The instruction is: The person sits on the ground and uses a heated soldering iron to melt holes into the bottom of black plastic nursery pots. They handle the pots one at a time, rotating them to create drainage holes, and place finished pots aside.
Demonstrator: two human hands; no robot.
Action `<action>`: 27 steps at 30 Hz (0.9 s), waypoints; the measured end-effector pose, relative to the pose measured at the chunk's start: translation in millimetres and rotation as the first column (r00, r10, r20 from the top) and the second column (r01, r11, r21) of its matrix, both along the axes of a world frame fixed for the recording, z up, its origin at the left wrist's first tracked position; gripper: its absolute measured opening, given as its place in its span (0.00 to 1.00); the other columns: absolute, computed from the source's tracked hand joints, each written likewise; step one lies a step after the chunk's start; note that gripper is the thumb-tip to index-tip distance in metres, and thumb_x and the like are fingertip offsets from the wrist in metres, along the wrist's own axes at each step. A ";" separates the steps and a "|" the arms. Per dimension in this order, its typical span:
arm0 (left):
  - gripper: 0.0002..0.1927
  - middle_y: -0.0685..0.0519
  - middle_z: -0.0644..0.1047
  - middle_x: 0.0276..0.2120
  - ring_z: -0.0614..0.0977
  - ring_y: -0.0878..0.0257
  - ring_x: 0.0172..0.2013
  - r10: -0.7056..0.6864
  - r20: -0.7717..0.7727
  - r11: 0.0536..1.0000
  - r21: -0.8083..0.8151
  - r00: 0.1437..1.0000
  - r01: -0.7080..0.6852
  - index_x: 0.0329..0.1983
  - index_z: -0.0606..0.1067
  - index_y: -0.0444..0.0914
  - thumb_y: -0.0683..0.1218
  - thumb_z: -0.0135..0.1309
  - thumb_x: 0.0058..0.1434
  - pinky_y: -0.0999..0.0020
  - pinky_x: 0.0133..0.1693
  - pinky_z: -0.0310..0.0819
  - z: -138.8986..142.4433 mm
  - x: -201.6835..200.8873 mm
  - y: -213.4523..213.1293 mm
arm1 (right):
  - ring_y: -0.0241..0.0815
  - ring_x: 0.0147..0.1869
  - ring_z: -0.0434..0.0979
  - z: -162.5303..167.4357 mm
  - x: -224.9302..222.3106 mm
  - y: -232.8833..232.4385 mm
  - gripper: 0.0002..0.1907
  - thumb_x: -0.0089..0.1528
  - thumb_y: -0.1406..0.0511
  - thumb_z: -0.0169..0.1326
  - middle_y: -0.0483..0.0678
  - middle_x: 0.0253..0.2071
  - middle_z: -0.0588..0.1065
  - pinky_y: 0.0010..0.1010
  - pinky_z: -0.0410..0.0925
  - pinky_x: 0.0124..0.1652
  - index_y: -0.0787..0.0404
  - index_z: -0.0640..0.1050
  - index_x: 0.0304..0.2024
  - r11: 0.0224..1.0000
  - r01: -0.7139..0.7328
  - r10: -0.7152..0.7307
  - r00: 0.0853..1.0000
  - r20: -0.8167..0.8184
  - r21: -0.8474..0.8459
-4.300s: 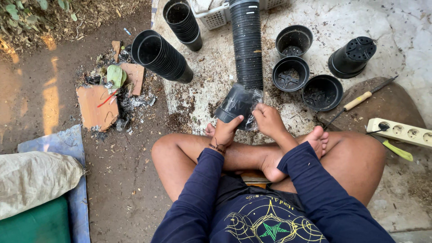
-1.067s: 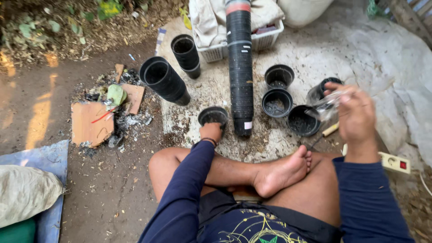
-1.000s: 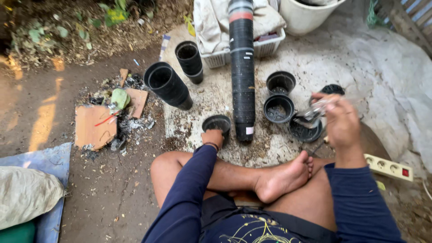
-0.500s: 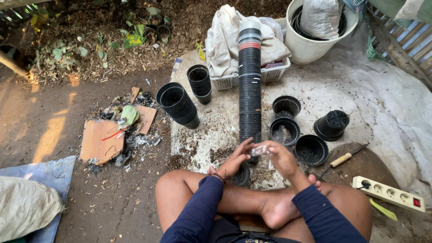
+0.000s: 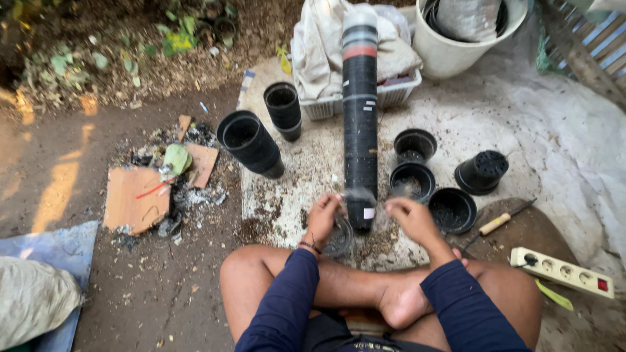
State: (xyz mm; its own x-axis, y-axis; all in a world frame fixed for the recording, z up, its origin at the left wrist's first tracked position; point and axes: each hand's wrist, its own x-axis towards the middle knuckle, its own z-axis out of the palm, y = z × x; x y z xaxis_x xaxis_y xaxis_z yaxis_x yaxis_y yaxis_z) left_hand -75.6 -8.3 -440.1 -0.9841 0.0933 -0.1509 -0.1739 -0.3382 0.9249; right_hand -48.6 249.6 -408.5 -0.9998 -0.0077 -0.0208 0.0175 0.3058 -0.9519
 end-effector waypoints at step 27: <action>0.15 0.53 0.80 0.44 0.78 0.67 0.43 -0.209 -0.113 0.944 -0.282 0.971 0.170 0.53 0.80 0.33 0.45 0.57 0.67 0.73 0.44 0.72 -18.7 11.1 6.7 | 0.53 0.57 0.74 23.7 17.8 -86.7 0.14 0.54 0.65 0.63 0.50 0.46 0.78 0.42 0.67 0.56 0.59 0.79 0.43 0.908 0.097 0.036 0.951 -0.307 0.408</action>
